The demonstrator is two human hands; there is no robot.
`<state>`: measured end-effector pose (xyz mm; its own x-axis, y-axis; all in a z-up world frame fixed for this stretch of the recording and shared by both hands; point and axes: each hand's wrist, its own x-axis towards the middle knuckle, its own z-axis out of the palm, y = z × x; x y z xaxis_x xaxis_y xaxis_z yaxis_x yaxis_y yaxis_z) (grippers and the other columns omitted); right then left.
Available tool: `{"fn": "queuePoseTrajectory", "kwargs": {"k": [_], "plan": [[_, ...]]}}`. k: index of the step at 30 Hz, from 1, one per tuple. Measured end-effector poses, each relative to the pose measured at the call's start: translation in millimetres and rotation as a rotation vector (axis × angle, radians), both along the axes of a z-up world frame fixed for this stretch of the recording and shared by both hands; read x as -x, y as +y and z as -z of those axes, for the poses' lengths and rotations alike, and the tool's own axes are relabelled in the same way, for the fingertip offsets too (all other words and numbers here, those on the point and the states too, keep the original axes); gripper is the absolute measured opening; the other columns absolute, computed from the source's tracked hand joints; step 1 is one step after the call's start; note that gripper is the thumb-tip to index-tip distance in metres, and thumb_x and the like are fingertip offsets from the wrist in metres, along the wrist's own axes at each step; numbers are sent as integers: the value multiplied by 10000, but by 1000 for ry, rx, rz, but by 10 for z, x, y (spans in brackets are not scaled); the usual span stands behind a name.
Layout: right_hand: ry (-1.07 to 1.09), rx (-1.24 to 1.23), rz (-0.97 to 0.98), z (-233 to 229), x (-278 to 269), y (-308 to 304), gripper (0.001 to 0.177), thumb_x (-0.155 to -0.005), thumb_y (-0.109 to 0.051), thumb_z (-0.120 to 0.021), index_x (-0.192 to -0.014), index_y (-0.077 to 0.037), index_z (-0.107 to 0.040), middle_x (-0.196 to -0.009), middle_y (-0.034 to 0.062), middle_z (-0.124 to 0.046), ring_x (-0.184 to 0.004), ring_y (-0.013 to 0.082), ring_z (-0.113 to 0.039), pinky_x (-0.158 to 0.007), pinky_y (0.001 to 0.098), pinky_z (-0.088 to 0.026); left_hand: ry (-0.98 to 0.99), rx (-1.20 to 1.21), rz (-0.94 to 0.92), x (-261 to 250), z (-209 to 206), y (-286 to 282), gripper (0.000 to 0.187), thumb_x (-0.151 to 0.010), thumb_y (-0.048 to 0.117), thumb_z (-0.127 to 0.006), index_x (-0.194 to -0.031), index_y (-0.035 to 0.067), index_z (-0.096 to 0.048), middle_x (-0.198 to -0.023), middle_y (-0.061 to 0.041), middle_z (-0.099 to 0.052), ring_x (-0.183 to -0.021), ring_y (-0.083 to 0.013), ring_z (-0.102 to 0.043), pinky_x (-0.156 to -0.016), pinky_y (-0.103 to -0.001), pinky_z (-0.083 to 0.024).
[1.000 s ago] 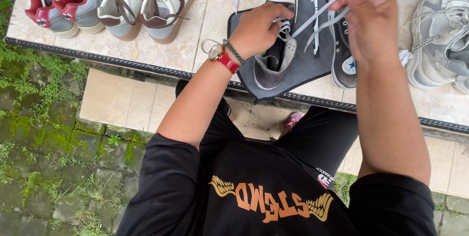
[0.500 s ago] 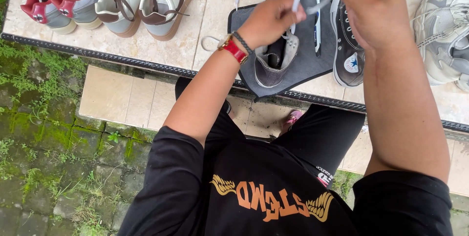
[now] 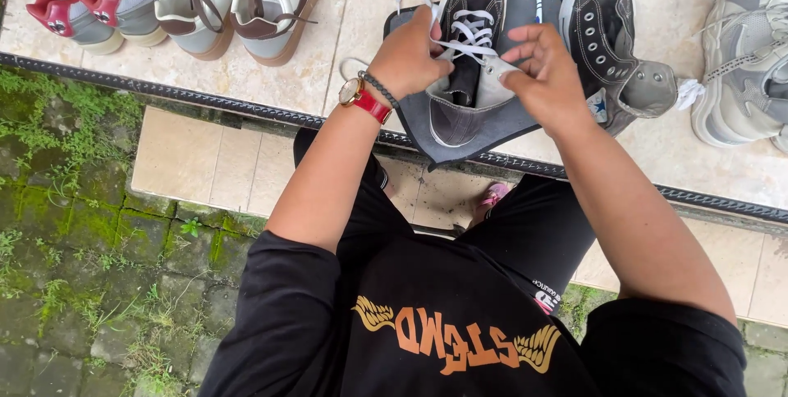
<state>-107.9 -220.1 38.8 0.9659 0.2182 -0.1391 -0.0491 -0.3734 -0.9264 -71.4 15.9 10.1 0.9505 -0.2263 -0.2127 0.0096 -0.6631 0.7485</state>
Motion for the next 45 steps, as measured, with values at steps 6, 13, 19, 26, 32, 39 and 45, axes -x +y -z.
{"fn": "queuePoseTrajectory", "kwargs": {"k": [6,13,19,26,32,39,45], "plan": [[125,-13,83,203,32,-92,329,-898,-61,-632,-1214,-151,-624,-1109,99,-652,-1049,132,-609,-896,269,-472,-32,113,13,37,46,74,291,-864,98,-667,-1043,114,-439,-945,-50,-676,-1017,-165,-765,-732,-321,-593],[143,-68,123,243,59,-58,316,-894,-27,-615,-1167,-171,-684,-1096,77,-676,-999,98,-614,-873,237,-491,117,348,-30,78,111,170,278,-884,16,-598,-1051,129,-407,-972,-142,-711,-1205,-193,-735,-582,-250,-539],[159,-140,160,323,64,-68,324,-903,-4,-594,-1180,-145,-688,-1058,11,-700,-830,65,-590,-682,211,-421,106,396,-43,102,104,168,254,-877,4,-579,-1031,118,-411,-936,-125,-701,-1215,-229,-740,-578,-235,-533],[217,-167,231,323,69,-57,348,-873,-1,-600,-1160,-161,-717,-1007,-39,-684,-818,40,-587,-677,191,-416,22,304,-50,127,22,152,211,-871,75,-619,-961,145,-441,-882,-93,-745,-960,-139,-787,-645,-257,-573],[192,-124,223,291,67,-50,336,-862,-35,-613,-1143,-182,-724,-1007,-55,-692,-801,29,-566,-652,199,-380,-172,358,-85,118,-294,110,368,-921,535,-597,-826,209,-458,-662,74,-538,-659,-78,-602,-647,-255,-433],[-118,-240,157,28,-37,30,207,-946,-156,-573,-1096,-163,-715,-1238,-1,-722,-1204,138,-624,-1140,381,-419,-276,532,72,66,-702,-135,378,-1024,438,-348,-1036,177,-621,-960,27,-728,-779,-70,-680,-678,-209,-570],[101,-627,105,-145,-148,157,269,-1026,-353,-646,-880,-129,-677,-812,-23,-609,-787,75,-551,-808,198,-457,-393,257,205,97,-485,-508,266,-977,177,-426,-862,142,-664,-862,-4,-775,-806,-203,-744,-727,-365,-539]]}}
